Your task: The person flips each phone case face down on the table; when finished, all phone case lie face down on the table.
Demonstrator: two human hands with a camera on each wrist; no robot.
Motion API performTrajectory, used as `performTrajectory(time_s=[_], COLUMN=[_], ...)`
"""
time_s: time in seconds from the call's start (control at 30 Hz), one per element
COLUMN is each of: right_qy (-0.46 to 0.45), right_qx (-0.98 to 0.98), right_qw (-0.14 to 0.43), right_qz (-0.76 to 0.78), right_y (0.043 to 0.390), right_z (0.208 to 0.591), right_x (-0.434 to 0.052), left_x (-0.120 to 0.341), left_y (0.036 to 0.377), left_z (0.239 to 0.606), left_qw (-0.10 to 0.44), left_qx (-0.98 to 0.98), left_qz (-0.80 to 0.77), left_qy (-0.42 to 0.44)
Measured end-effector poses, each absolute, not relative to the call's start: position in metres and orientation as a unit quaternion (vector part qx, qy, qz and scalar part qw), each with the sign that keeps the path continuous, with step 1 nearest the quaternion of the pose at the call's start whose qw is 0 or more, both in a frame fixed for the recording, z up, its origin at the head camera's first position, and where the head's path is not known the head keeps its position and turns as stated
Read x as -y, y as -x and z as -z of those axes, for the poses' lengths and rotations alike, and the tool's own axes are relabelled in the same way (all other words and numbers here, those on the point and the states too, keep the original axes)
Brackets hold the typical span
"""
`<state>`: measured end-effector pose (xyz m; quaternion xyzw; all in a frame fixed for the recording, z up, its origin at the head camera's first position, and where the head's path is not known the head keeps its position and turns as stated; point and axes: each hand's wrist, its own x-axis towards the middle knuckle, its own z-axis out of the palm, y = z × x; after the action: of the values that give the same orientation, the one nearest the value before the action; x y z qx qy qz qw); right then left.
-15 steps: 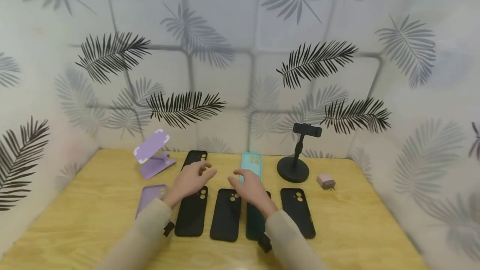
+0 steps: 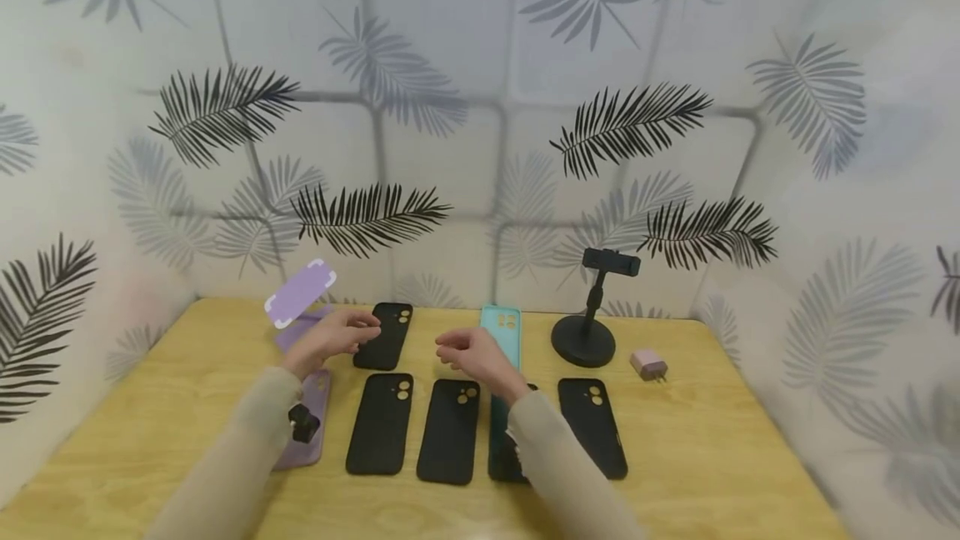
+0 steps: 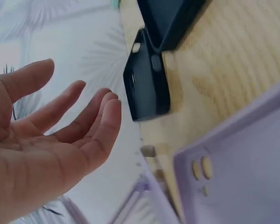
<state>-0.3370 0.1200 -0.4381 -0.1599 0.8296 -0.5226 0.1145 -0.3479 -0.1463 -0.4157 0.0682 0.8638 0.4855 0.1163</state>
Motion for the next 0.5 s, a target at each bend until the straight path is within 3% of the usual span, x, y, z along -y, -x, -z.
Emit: performTrajectory(time_s=[0.5], right_qy=[0.183], right_qx=[-0.846], right_qw=[0.181], right_qz=[0.466], right_y=[0.362], right_z=[0.444], right_x=[-0.086], left_x=[0.150], left_y=[0.362], left_z=[0.436], left_qw=[0.120], left_qx=[-0.882], left_qz=[-0.455], left_qy=[-0.025])
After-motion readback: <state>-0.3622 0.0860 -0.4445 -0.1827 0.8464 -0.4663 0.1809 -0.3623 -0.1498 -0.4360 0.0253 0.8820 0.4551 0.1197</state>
